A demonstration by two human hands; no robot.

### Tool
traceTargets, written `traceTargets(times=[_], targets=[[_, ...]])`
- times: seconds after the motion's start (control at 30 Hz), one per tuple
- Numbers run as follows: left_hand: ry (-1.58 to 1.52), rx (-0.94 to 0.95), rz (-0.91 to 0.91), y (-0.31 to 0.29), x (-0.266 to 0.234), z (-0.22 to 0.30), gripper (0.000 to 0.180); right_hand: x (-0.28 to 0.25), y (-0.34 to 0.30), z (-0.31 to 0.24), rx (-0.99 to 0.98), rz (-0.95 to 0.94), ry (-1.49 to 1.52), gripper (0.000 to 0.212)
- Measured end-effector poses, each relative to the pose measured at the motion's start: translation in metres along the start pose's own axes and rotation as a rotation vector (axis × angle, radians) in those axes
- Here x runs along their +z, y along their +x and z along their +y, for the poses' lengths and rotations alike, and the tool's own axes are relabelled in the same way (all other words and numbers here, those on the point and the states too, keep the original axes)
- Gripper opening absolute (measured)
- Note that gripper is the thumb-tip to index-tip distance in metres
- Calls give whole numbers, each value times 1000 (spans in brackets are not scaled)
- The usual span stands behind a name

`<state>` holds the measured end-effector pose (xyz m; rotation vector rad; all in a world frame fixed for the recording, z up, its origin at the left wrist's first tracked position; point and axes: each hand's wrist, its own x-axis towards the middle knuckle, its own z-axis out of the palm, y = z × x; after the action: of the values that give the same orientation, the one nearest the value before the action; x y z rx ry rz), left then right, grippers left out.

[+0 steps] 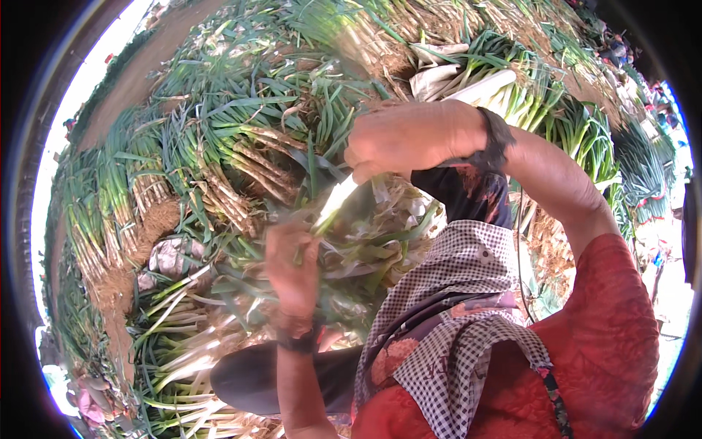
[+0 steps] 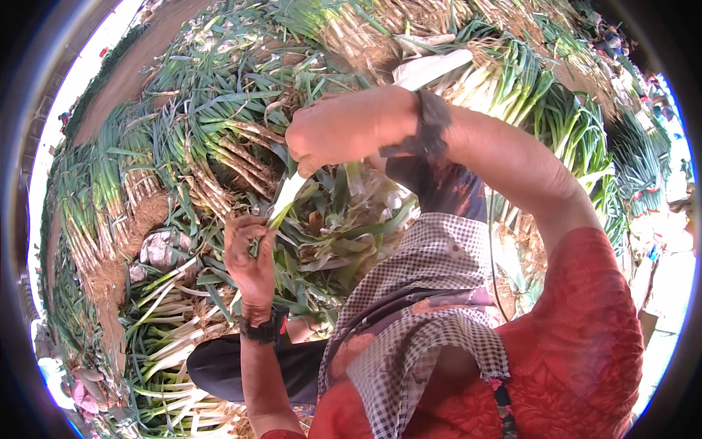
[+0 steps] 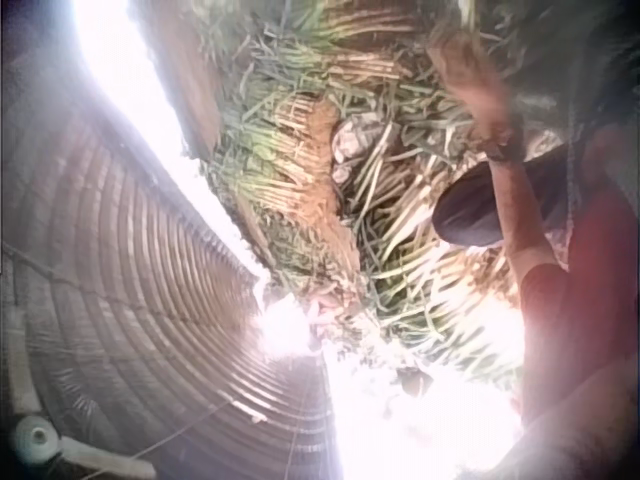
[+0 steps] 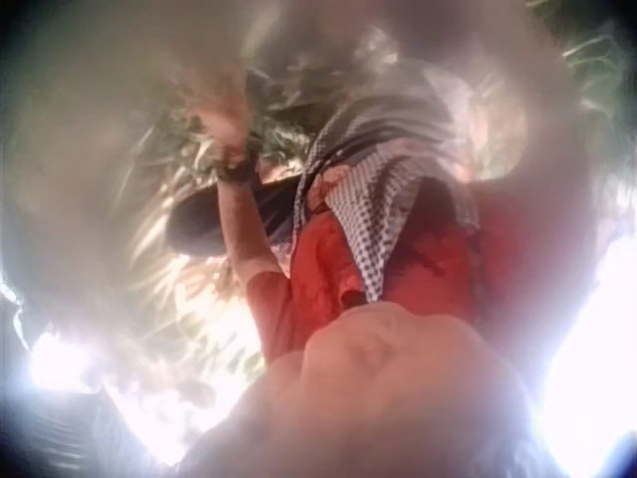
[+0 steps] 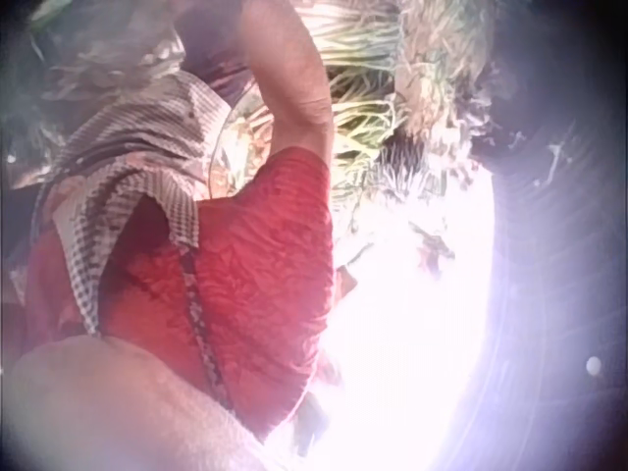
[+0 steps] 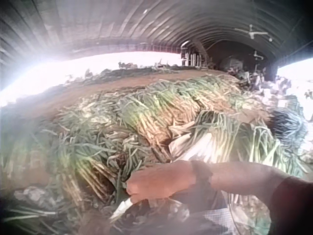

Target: The person picks up a leek from a pile, peels away the outer layers by hand, and places the cleaned leek onto a separate stack, repeating the process for several more leeks.

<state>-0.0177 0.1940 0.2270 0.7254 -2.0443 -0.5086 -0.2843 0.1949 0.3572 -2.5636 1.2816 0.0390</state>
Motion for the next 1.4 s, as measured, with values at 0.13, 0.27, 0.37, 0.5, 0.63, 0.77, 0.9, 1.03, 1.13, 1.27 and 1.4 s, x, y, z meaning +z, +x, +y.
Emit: traceTargets(times=[0.13, 0.27, 0.37, 0.5, 0.63, 0.77, 0.9, 1.03, 1.13, 1.27, 1.4], targets=[[112, 224, -100, -21, 6, 3, 22, 2, 9, 23, 96, -271, 432, 36], [196, 421, -207, -23, 8, 4, 26, 10, 7, 31, 102, -397, 461, 43], [192, 469, -360, -31, 17, 3, 19, 14, 10, 37, 75, -434, 371, 43], [216, 397, -795, -55, 25, -22, 18, 13, 4, 38, 178, -437, 376, 40], [179, 6, -840, -121, -2, -107, 11, 5, -11, 34, 250, -275, 164, 35], [445, -390, -922, -143, -43, -148, 19, -8, -29, 31, 221, -84, 55, 35], [240, -163, -290, -36, -5, -70, 28, 3, -39, 42, 175, -25, 84, 37], [-166, -101, -185, -21, 42, -22, 31, 2, -28, 41, 140, -127, 174, 36], [-220, -337, -243, -40, 51, -20, 27, 8, -32, 43, 160, -161, 263, 36], [-549, -537, -239, -42, 48, -17, 23, 26, -45, 38, 98, 111, 206, 37], [-613, -824, -113, -44, 41, -33, 27, 45, -48, 27, -73, 322, -285, 24]])
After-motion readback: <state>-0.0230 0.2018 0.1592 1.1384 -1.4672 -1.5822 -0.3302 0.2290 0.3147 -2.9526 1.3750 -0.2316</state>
